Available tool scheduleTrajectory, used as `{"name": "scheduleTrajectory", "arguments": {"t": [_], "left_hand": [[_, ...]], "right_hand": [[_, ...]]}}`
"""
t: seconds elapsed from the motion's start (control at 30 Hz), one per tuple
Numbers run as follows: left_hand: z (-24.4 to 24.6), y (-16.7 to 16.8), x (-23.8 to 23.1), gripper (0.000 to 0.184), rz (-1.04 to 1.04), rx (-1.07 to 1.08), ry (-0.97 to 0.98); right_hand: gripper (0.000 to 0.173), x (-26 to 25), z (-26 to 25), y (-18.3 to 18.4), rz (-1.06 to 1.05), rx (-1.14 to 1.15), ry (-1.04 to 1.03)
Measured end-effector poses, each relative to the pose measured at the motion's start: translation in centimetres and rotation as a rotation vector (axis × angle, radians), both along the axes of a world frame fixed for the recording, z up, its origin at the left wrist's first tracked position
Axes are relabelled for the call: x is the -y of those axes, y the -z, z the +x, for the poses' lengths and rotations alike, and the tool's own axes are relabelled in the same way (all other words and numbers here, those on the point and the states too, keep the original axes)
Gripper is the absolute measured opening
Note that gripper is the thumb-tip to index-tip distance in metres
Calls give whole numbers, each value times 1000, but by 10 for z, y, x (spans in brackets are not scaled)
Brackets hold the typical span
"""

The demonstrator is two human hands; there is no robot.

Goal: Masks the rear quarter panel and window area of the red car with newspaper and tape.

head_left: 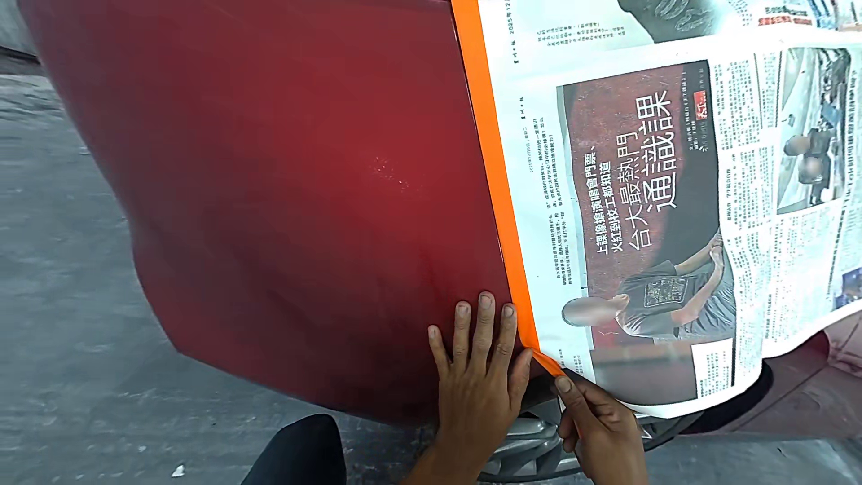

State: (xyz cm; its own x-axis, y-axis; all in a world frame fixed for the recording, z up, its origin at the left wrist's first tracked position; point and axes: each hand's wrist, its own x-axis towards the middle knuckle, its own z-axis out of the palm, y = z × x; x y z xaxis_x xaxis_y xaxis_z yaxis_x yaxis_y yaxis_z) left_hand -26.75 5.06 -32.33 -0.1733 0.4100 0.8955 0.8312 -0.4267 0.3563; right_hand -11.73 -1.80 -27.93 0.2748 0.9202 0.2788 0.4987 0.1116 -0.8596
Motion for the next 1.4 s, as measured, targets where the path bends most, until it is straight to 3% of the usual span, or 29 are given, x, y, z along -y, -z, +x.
{"name": "scheduleTrajectory", "arguments": {"t": [1.2,1.3,1.4], "left_hand": [[2,-2,1,62,-10,-11,-26],[3,-1,1,69,-20,-14,-27],[6,1,-2,91,-18,-37,-70]], "right_hand": [[28,-8,-2,4,-59,63,33],[28,-9,-3,3,-80,78,44],[30,-8,-2,4,-98,85,25]]}}
